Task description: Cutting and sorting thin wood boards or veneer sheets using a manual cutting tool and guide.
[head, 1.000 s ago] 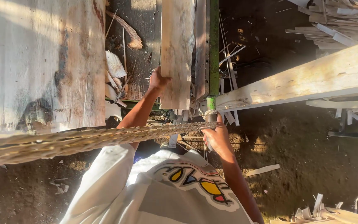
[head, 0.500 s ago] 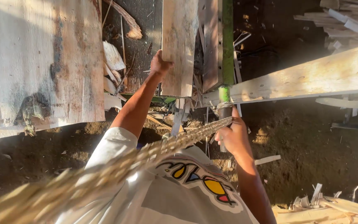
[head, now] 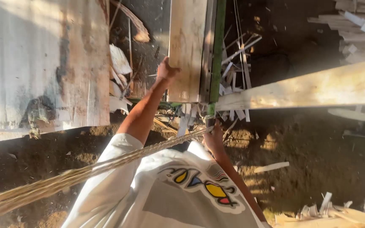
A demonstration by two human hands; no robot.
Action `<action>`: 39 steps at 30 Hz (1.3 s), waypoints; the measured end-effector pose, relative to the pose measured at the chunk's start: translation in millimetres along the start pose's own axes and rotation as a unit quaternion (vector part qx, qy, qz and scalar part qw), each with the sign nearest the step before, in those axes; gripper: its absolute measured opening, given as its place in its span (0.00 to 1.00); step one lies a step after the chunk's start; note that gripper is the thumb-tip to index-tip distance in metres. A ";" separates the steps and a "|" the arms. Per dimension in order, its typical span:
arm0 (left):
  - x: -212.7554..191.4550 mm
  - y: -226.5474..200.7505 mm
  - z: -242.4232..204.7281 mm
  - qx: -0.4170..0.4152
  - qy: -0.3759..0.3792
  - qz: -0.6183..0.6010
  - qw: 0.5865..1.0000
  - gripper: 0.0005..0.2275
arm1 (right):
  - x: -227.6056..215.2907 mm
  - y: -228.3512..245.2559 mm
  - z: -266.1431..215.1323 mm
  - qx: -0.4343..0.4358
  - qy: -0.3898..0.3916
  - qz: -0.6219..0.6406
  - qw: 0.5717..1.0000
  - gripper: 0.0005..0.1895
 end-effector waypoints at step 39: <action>-5.1 -12.7 12.5 -0.006 -0.047 0.026 0.999 0.16 | 36.7 -87.5 34.1 0.147 -0.007 -0.096 0.984 0.21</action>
Point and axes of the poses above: each hand's wrist, its own z-axis towards the middle knuckle, its own x-axis out of the palm, y = z × x, the point moved 5 cm from there along z, towards the middle knuckle
